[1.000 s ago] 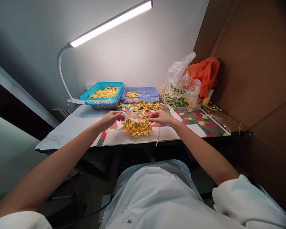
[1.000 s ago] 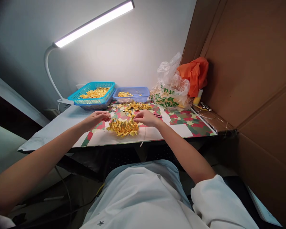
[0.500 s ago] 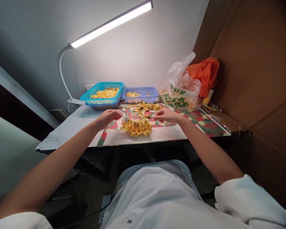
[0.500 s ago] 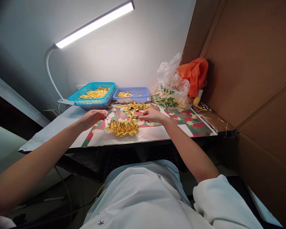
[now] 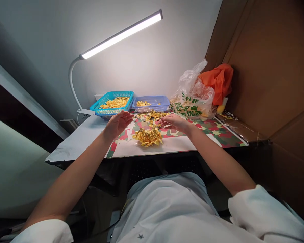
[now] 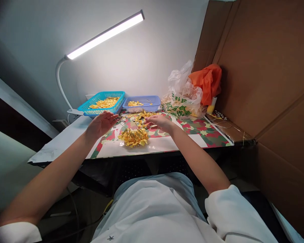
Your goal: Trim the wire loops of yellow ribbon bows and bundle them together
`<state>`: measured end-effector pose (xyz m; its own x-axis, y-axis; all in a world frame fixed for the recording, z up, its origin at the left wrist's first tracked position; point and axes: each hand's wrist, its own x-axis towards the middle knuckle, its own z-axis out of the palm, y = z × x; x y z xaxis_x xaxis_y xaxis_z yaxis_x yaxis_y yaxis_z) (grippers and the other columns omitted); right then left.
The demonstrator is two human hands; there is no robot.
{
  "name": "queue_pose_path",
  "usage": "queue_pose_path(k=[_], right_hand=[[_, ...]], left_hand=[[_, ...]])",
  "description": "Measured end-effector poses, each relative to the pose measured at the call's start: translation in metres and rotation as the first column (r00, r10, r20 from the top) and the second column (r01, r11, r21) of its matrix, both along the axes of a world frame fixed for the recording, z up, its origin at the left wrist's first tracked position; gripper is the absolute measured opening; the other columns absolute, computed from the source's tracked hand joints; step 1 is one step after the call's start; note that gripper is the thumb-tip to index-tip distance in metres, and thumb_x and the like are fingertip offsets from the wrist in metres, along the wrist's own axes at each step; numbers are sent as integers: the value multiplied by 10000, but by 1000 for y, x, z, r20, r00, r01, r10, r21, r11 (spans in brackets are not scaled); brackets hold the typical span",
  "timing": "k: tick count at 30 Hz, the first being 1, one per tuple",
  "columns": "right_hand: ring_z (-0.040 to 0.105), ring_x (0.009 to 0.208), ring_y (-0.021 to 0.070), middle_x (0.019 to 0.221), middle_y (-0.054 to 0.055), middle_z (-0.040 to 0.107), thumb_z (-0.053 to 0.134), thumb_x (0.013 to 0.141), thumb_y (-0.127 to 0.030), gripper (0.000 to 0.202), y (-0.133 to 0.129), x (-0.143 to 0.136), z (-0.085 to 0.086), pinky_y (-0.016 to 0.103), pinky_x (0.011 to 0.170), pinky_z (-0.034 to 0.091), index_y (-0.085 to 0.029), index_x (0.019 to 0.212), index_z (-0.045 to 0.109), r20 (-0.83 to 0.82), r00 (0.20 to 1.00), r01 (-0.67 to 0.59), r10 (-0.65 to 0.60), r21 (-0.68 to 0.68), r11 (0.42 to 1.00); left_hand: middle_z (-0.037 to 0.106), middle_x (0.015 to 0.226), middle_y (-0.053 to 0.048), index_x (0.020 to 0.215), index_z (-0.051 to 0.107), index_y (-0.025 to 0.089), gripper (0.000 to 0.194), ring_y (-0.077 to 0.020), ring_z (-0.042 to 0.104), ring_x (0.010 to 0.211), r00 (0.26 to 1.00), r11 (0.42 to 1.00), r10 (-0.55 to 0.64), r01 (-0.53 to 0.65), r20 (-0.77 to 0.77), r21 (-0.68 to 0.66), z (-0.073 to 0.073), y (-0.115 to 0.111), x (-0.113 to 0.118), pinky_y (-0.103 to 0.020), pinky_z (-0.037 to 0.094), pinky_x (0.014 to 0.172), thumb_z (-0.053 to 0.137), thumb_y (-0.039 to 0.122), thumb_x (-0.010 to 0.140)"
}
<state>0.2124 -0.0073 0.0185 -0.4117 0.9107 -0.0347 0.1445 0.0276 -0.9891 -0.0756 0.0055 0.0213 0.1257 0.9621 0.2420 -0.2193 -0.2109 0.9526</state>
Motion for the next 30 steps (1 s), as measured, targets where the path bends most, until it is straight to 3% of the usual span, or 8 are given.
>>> queue_pose_path(k=[6, 11, 15, 19, 22, 30], right_hand=[[630, 879, 145, 978, 69, 717, 642, 827, -369, 215, 4, -22, 10, 236, 732, 493, -170, 829, 722, -48, 996, 80, -77, 70, 994], [591, 813, 121, 881, 45, 691, 648, 824, -361, 213, 13, -33, 36, 208, 674, 448, -162, 757, 682, -27, 988, 158, -155, 163, 974], [541, 668, 101, 764, 45, 664, 699, 794, -345, 232, 17, -32, 43, 199, 574, 400, -138, 697, 661, 65, 982, 159, -175, 198, 967], [481, 594, 94, 671, 34, 622, 672, 833, -323, 237, 25, -39, 42, 202, 517, 352, -137, 686, 659, 143, 971, 152, -190, 242, 958], [480, 578, 102, 655, 38, 619, 660, 847, -302, 254, 34, -55, 51, 220, 517, 353, -143, 649, 650, 200, 966, 111, -164, 253, 961], [536, 629, 114, 759, 42, 628, 617, 880, -322, 268, 61, -128, 85, 256, 603, 419, -157, 672, 581, 284, 956, -1, -77, 267, 964]], left_hand=[[731, 883, -37, 896, 765, 181, 321, -122, 656, 678, 998, 998, -19, 23, -53, 67, 4, -9, 24, -320, 543, 788, 820, 265, 591], [713, 1015, -37, 942, 764, 196, 325, -69, 600, 617, 998, 983, 24, -13, -57, 182, 27, -3, 42, -294, 534, 715, 792, 271, 627], [705, 990, -38, 932, 767, 176, 314, -73, 609, 606, 995, 971, 52, -32, -81, 235, 42, -3, 42, -288, 540, 684, 780, 257, 629], [696, 970, -32, 903, 772, 166, 296, -64, 603, 583, 989, 962, 106, -75, -108, 262, 48, -4, 33, -265, 543, 646, 768, 252, 619], [702, 890, -33, 890, 771, 154, 295, -79, 605, 583, 978, 955, 158, -116, -139, 274, 51, 0, 20, -269, 554, 635, 756, 261, 615], [704, 817, -27, 844, 772, 151, 261, -101, 622, 593, 924, 922, 300, -217, -236, 321, 56, 10, -33, -276, 562, 638, 765, 278, 616]])
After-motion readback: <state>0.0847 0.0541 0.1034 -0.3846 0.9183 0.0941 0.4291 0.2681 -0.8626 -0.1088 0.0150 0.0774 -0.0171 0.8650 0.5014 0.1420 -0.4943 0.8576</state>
